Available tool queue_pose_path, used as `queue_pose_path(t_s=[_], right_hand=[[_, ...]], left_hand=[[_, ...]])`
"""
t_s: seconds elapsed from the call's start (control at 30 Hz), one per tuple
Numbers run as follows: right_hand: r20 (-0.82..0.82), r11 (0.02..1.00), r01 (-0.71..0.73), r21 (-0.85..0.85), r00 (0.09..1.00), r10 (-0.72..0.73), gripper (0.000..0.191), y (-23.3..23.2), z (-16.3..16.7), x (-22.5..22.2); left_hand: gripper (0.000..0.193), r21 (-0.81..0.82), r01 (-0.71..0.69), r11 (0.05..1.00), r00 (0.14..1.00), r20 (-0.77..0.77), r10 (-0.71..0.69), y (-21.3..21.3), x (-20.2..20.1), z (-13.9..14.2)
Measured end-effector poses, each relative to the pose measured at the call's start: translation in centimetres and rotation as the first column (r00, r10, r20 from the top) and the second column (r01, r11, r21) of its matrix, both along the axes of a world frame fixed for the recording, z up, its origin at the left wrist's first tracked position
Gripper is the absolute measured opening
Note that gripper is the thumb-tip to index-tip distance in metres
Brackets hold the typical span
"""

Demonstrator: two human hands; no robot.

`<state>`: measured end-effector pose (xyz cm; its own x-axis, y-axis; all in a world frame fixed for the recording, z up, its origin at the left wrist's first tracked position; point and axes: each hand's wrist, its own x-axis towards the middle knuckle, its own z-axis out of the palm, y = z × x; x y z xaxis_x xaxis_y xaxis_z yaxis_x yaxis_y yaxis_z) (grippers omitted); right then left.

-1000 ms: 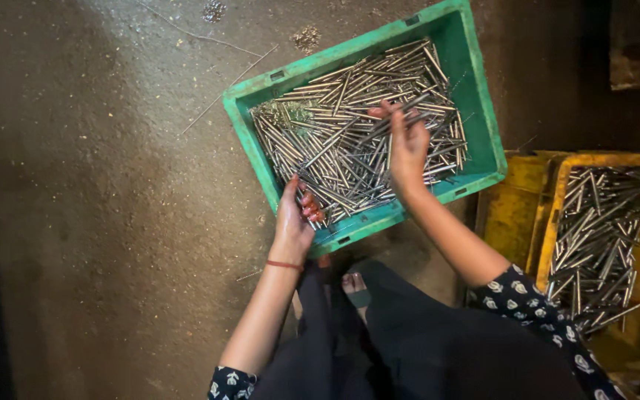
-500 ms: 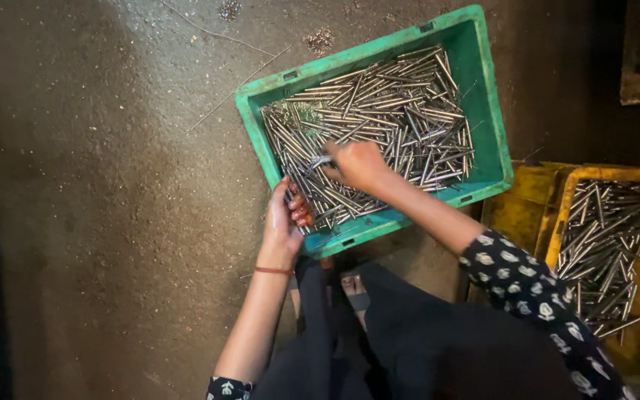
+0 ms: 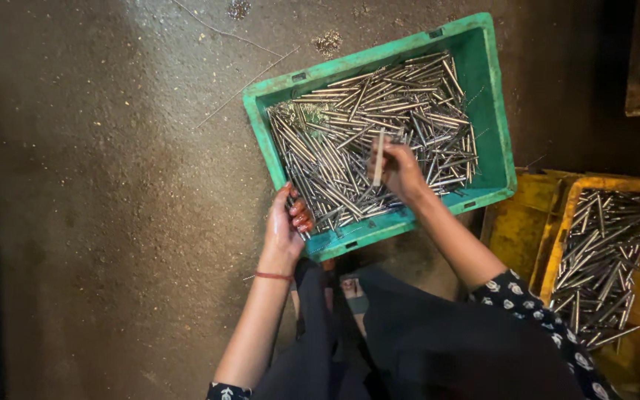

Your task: The person repeatedly scoops small metal rods from a green crate and transfers them into a yellow crate. The hands move the rods in handfuls, occasionally shaking the green crate to redistribute the contents. The task continues throughout the clip with no visible change in the overall quantity of rods.

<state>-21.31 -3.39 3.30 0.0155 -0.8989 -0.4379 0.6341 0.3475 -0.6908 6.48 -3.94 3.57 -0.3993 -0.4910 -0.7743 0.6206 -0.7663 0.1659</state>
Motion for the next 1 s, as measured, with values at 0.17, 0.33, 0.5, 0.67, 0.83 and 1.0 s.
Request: queue_pose_path(t_s=[0.17,0.33,0.5,0.67,0.83,1.0], right_hand=[[0.095,0.944,0.149,0.293,0.978,-0.184,0.018,0.7,1.1,-1.5],[-0.051,0.975,-0.016,0.22,0.998,0.027,0.034,1.5,0.6,-1.8],[-0.391,0.822,-0.387,0.418,0.74,0.547,0.032,3.9,-0.4,-2.7],[-0.448,0.669,-0.637,0.382,0.506,0.737,0.029,3.3,0.6,-2.7],[-0.823,0.663,-0.631,0.403,0.067,0.564,0.033,1.0,6.4,3.1],[-0.927,0.651,-0.703,0.286,-0.033,0.373,0.013,-0.8,9.4,7.3]], left_hand=[[0.022,0.027,0.011,1.0,0.998,0.065,-0.013,-0.1,-0.4,0.3],[0.015,0.011,0.036,0.999,0.998,0.053,-0.037,0.1,-0.5,0.6],[0.02,0.015,0.032,0.999,0.998,0.053,-0.033,0.4,-1.0,0.1],[0.025,-0.043,0.041,0.998,0.999,-0.023,-0.042,0.9,-2.2,-0.2],[0.029,-0.083,0.05,0.995,0.989,0.144,-0.037,0.9,-4.1,-0.2],[0.021,-0.174,0.064,0.983,0.989,0.145,-0.039,0.6,-4.5,-0.9]])
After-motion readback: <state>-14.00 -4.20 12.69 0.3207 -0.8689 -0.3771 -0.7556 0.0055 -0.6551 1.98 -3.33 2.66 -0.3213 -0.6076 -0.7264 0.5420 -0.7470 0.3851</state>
